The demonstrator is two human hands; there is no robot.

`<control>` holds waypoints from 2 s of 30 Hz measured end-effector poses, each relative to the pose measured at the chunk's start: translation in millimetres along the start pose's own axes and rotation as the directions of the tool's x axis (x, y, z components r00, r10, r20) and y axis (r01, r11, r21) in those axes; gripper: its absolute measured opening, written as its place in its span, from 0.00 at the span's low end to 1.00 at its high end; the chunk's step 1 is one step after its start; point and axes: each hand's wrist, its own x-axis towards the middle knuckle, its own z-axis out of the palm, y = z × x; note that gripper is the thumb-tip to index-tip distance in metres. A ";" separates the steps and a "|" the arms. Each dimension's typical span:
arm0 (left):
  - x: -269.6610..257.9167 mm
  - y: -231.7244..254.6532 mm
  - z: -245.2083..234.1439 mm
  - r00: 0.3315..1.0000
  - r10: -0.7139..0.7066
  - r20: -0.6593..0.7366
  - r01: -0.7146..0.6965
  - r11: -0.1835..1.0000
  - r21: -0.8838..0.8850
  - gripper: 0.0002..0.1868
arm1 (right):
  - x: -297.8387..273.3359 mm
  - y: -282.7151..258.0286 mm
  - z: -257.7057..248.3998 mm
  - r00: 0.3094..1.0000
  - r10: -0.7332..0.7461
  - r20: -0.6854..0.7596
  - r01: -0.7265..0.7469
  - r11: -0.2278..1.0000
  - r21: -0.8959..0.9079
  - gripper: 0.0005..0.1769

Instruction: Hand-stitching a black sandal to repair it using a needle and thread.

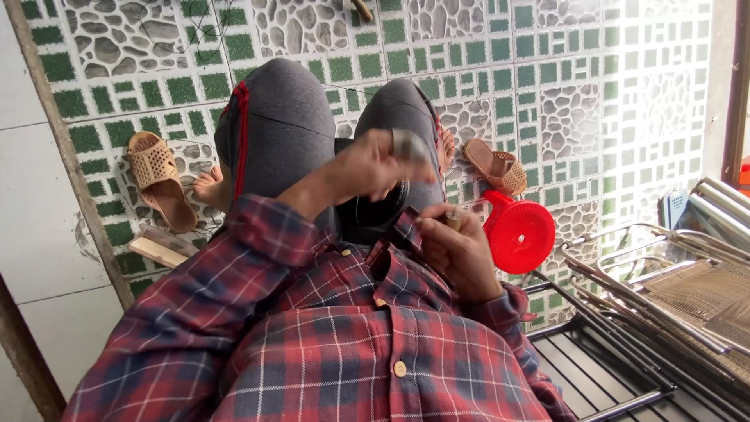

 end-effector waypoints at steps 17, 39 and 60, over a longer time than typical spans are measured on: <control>-93.2 48.6 -174.4 0.775 0.506 -0.379 0.575 -0.313 0.756 0.17 | -15.7 -7.6 -9.5 0.845 -0.331 0.421 0.458 0.040 -0.888 0.24; -35.8 -51.5 -19.5 0.919 0.264 0.294 -0.304 -0.003 0.953 0.36 | -16.3 -6.8 0.2 0.930 -0.269 0.250 0.284 0.095 -0.954 0.23; -14.5 -85.5 -14.7 0.902 0.282 0.327 -0.328 -0.044 0.943 0.39 | 15.0 -10.4 -37.6 0.843 -0.263 0.469 0.384 -0.316 -0.867 0.22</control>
